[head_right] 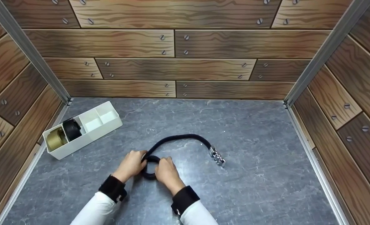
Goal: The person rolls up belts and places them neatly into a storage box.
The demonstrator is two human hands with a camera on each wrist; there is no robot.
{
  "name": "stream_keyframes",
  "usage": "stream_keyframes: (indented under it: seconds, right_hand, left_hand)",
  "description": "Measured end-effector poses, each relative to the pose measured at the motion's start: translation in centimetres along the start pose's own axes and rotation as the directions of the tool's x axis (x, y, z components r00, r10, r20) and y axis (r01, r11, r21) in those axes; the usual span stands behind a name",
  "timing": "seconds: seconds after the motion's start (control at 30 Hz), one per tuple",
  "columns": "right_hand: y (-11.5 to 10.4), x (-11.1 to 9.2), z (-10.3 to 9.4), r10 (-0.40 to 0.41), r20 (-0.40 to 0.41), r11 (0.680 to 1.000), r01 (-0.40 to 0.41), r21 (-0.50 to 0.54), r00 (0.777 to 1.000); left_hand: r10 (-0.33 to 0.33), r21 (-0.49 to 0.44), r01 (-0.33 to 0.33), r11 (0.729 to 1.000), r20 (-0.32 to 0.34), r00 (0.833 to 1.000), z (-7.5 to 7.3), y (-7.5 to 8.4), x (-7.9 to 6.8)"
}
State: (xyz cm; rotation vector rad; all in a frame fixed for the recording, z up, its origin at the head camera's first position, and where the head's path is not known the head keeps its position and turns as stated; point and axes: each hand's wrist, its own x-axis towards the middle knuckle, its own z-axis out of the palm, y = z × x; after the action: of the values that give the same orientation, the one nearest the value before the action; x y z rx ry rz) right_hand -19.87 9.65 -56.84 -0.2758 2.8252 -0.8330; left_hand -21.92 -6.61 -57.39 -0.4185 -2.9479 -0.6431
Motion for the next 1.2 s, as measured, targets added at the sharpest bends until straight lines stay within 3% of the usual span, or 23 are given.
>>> stream_keyframes:
  seconds: [0.07,0.3,0.53,0.8,1.0,1.2]
  right_hand:
    - [0.0,0.0,0.0,0.014,-0.006,1.0,-0.014,0.01,1.0]
    - [0.2,0.3,0.1,-0.069,-0.031,0.996,0.067,-0.066,0.997]
    - [0.7,0.9,-0.2,-0.11,0.015,0.993,0.111,-0.037,0.994]
    - [1.1,0.9,-0.2,-0.017,-0.014,0.995,0.018,0.099,1.0]
    - [1.0,1.2,-0.1,-0.063,-0.013,0.996,0.064,0.055,0.998]
    - [0.9,1.5,0.0,-0.144,0.006,0.989,0.144,0.013,0.99]
  left_hand:
    - [-0.003,-0.013,0.003,1.0,0.0,1.0,0.1,0.0,-0.1]
    - [0.002,0.031,-0.003,1.0,0.007,1.0,0.0,0.1,-0.1]
    - [0.013,0.076,-0.015,0.997,0.022,1.0,0.3,0.2,0.2]
    - [-0.024,0.073,0.024,0.997,-0.009,1.0,0.5,0.1,-0.1]
    - [-0.071,0.029,0.071,0.997,0.027,0.997,0.0,-0.1,0.0]
    - [-0.036,0.037,0.035,0.999,0.009,0.999,0.2,-0.3,0.0]
